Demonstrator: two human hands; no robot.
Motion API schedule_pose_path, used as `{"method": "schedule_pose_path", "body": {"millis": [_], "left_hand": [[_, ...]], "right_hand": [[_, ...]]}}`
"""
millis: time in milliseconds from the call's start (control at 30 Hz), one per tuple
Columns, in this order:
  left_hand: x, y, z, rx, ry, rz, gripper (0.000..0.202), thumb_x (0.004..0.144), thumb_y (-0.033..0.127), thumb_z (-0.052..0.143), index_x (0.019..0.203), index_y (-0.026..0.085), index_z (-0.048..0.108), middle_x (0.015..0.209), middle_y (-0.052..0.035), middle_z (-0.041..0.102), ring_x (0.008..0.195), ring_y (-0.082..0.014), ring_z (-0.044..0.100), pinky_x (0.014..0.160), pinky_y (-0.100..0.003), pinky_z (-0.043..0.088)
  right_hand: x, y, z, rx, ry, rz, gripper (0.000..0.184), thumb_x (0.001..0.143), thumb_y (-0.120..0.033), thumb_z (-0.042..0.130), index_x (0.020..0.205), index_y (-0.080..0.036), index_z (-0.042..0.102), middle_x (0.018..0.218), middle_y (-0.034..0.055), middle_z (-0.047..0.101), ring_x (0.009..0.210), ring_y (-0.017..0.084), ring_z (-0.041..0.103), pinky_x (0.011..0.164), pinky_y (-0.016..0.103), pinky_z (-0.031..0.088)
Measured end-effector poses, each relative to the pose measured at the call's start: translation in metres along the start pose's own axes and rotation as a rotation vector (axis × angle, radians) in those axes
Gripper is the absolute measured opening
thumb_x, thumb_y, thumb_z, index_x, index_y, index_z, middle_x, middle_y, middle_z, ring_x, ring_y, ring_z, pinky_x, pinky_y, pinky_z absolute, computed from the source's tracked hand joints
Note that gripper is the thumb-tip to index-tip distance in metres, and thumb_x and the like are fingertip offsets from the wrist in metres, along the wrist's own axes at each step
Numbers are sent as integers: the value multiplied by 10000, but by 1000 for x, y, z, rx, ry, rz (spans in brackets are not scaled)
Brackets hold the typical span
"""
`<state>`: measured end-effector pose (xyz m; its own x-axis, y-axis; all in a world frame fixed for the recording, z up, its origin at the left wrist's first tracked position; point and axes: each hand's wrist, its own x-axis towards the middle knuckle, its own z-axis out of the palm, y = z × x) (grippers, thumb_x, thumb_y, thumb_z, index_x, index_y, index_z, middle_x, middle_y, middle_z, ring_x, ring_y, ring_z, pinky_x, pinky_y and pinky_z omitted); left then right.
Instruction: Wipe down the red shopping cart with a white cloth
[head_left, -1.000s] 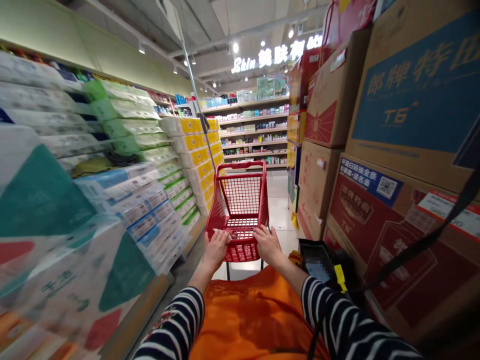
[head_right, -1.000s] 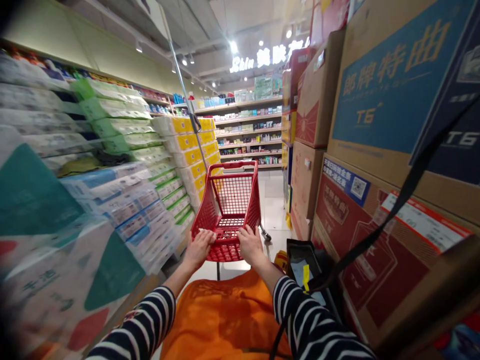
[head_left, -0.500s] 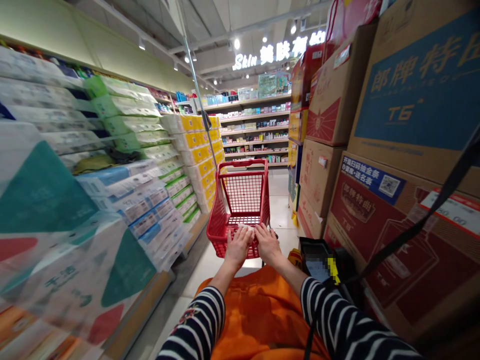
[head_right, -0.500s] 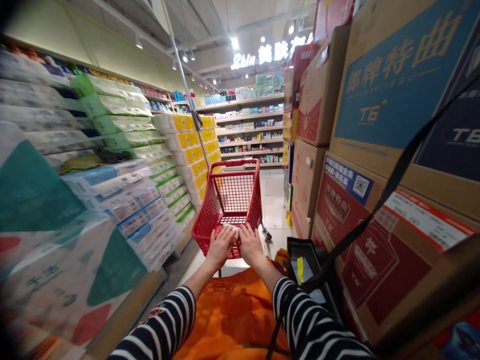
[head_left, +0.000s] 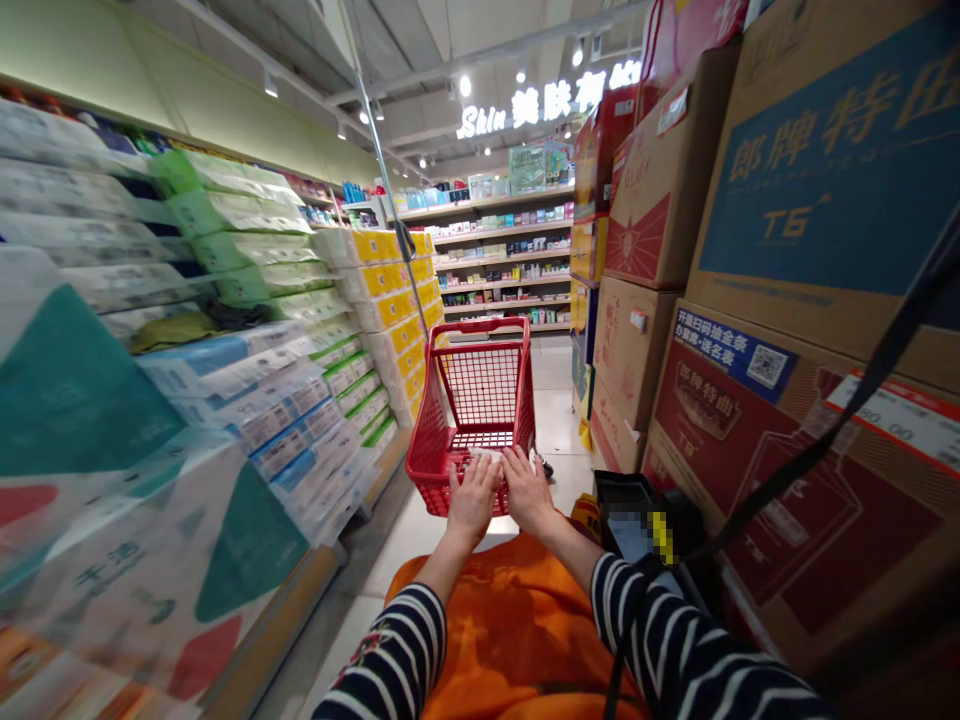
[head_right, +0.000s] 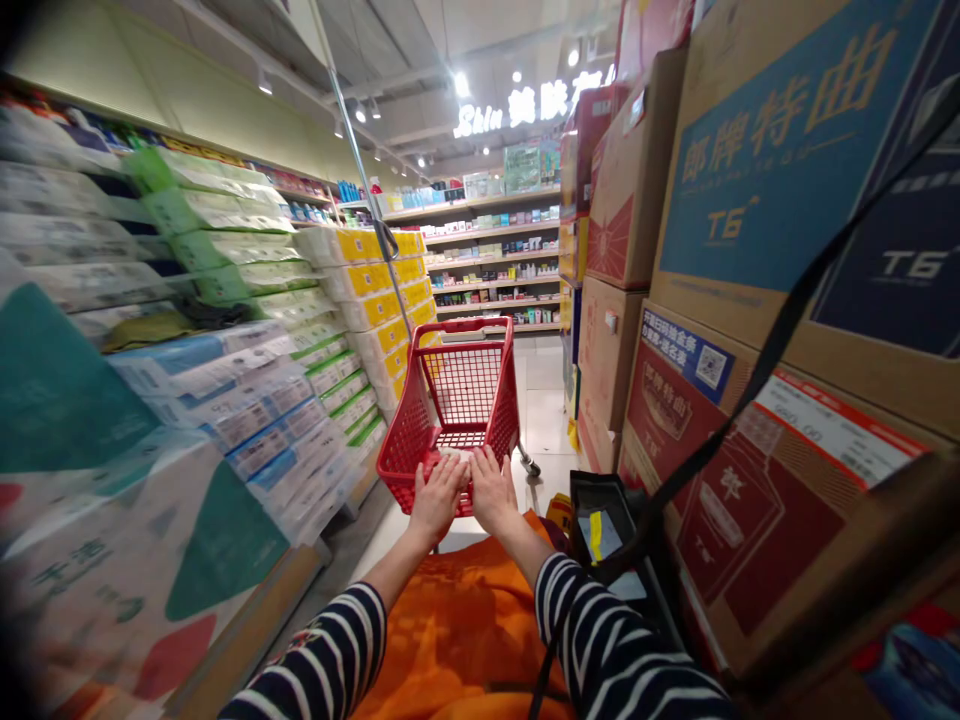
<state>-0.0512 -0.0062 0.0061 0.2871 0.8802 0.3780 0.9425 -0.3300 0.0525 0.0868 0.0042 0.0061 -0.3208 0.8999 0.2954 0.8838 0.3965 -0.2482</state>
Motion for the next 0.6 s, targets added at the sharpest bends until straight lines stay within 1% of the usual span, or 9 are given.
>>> {"method": "schedule_pose_path", "body": {"millis": [33,100,167,233,300,433,467,533,600], "left_hand": [[-2,-3,0,-3,2,0,438,874,215,321,1295,260,432,1373,-56,406,1279,-212,348,1069,-572,102],[-8,-19,-4,12,6,-37,447,865,195,327,1293,268,432,1367,-57,415,1262,-211,374,1067,-580,90],[-13,-36,-8,40,2,-110,456,853,173,331,1287,263,440,1358,-64,427,1248,-215,393,1061,-587,100],[-15,-45,-12,64,-5,-177,457,848,166,332,1280,254,450,1353,-70,435,1241,-223,400,1054,-591,120],[-12,-41,-12,68,-5,-189,441,855,185,333,1272,250,461,1349,-71,441,1237,-229,403,1051,-591,133],[-2,-13,-5,22,4,-101,408,873,232,342,1255,274,479,1345,-61,448,1247,-220,391,1059,-575,129],[-2,-9,-4,10,2,-83,407,873,231,343,1254,282,478,1347,-58,446,1249,-215,388,1061,-573,125],[-4,-10,-5,2,-4,-72,412,873,219,341,1255,293,473,1352,-50,438,1250,-210,387,1062,-577,116],[-9,-24,-8,19,-4,-103,417,872,210,334,1257,292,471,1356,-47,434,1250,-211,387,1059,-584,118]], "right_hand": [[0,0,0,-6,-5,2,544,821,-132,319,1365,-120,337,1457,75,237,1357,212,127,1076,477,92],[0,0,0,-8,-17,8,576,800,-122,335,1376,-122,313,1465,72,213,1361,206,108,1076,478,93],[1,-1,1,8,-36,17,603,782,-117,344,1383,-124,296,1471,61,197,1361,203,102,1075,476,103],[3,-1,2,27,-49,20,614,776,-120,347,1387,-129,289,1473,51,194,1360,200,104,1075,472,112],[4,-2,2,35,-49,15,612,777,-124,345,1386,-132,291,1473,48,196,1360,198,106,1077,467,110],[4,-1,1,14,-44,9,575,800,-141,332,1375,-129,315,1471,57,204,1358,201,113,1077,466,109],[4,-1,0,4,-43,8,568,807,-143,326,1375,-131,315,1470,58,208,1357,202,115,1075,472,109],[3,1,-3,-14,-42,4,566,812,-144,319,1378,-136,309,1468,58,216,1357,206,116,1071,485,110],[3,4,-5,-28,-45,-2,574,807,-142,326,1380,-138,303,1467,57,221,1357,211,116,1069,490,114]]}}
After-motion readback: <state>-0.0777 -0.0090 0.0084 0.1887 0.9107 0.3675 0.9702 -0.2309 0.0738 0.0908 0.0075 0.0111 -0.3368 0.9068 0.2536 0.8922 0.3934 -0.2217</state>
